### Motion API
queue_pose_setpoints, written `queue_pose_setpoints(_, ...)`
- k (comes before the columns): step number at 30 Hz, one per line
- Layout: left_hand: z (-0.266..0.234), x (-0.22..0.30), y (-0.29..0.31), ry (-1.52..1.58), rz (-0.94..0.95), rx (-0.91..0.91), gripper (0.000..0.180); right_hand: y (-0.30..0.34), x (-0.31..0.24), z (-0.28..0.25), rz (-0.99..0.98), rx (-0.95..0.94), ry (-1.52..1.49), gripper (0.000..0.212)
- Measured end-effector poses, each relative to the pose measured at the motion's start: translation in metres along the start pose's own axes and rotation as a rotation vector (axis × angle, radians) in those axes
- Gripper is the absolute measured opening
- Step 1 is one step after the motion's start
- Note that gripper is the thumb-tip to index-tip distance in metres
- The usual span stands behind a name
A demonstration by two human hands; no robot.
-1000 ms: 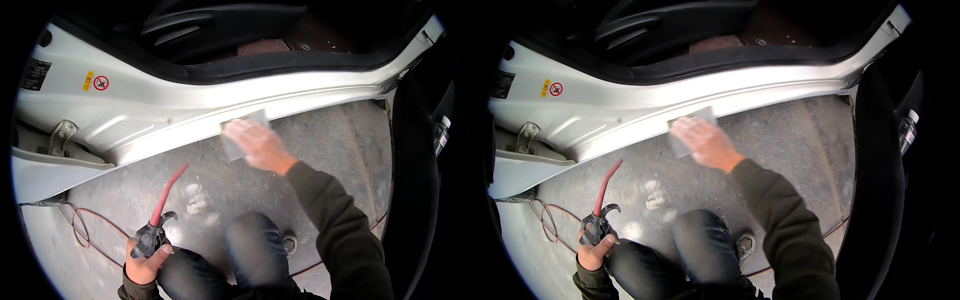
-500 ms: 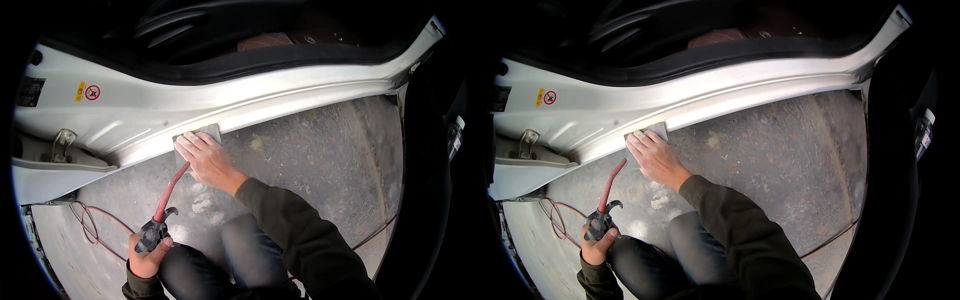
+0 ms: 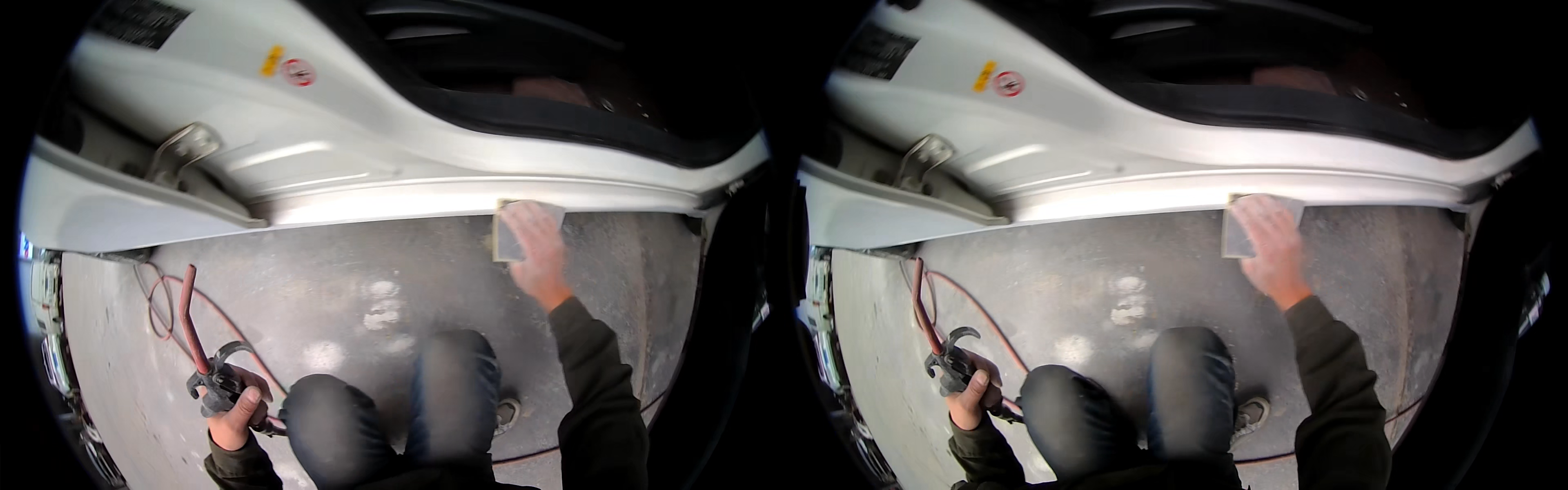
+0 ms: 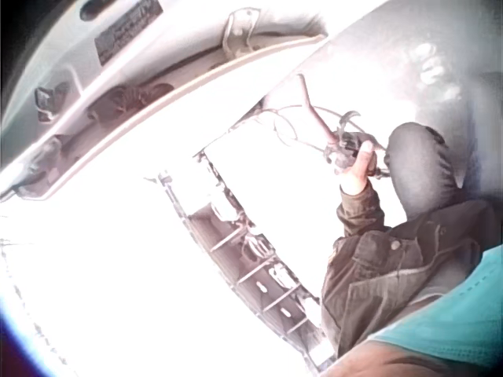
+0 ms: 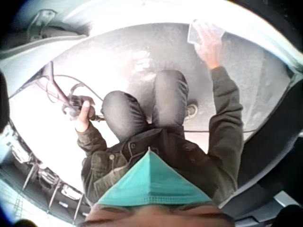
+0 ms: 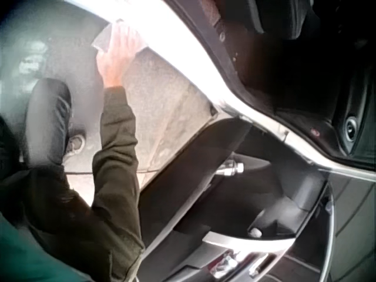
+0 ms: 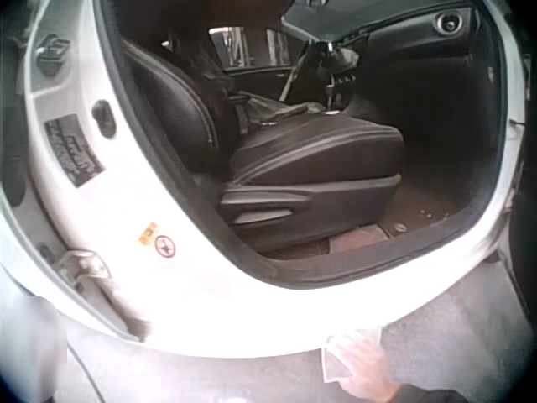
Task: The person sands the exterior surface of a white car's rear door using a sanding block. They open the door to sand the inner door jamb and lower edge, then close the door to continue sanding the exterior panel around the handle.
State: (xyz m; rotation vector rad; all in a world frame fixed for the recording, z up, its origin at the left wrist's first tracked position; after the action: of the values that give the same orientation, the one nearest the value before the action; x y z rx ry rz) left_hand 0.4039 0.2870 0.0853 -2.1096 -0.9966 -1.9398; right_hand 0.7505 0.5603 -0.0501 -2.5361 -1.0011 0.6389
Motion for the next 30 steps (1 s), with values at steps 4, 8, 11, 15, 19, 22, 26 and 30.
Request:
queue_pose_setpoints(4,-0.035,-0.028,0.014,0.113,-0.044,0.059,0.036,-0.040,-0.095,0.085,-0.137,-0.039,-0.157,0.068)
queue_pose_setpoints(8,-0.049,-0.040,0.021,0.135,-0.015,0.071,0.037,-0.075,-0.155,0.123,-0.194,-0.080,-0.264,0.073)
queue_pose_setpoints(11,-0.061,-0.047,0.028,0.202,-0.010,0.071,0.036,-0.094,-0.198,0.132,-0.276,-0.138,-0.204,0.075)
queue_pose_setpoints(15,-0.067,-0.049,0.023,0.279,-0.105,-0.019,0.034,-0.111,-0.240,0.143,-0.364,-0.185,-0.165,0.074)
queue_pose_setpoints(19,-0.067,-0.051,0.012,0.273,-0.132,-0.110,0.033,-0.121,-0.259,0.149,-0.377,-0.172,-0.144,0.073)
queue_pose_setpoints(22,-0.064,-0.067,0.014,0.330,-0.062,-0.150,0.034,-0.105,-0.245,0.153,-0.413,-0.127,-0.148,0.073)
queue_pose_setpoints(26,-0.059,-0.072,0.034,0.290,0.040,-0.296,0.024,-0.102,-0.237,0.147,-0.472,-0.226,-0.213,0.065)
queue_pose_setpoints(30,-0.031,-0.063,0.043,0.172,0.135,-0.373,0.016,-0.071,-0.195,0.107,-0.557,-0.016,-0.137,0.052)
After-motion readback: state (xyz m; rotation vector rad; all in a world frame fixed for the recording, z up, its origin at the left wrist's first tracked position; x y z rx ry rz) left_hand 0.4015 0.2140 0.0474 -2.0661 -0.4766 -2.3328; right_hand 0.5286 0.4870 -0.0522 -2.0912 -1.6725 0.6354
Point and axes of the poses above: each hand's wrist, its own y-axis away from the middle knuckle, its own z-axis out of the palm, x = y × z, the point moved 5 cm from there along -y, towards the middle knuckle, and after that the axes turned 1 degree about -x, right-handed, at the moved point
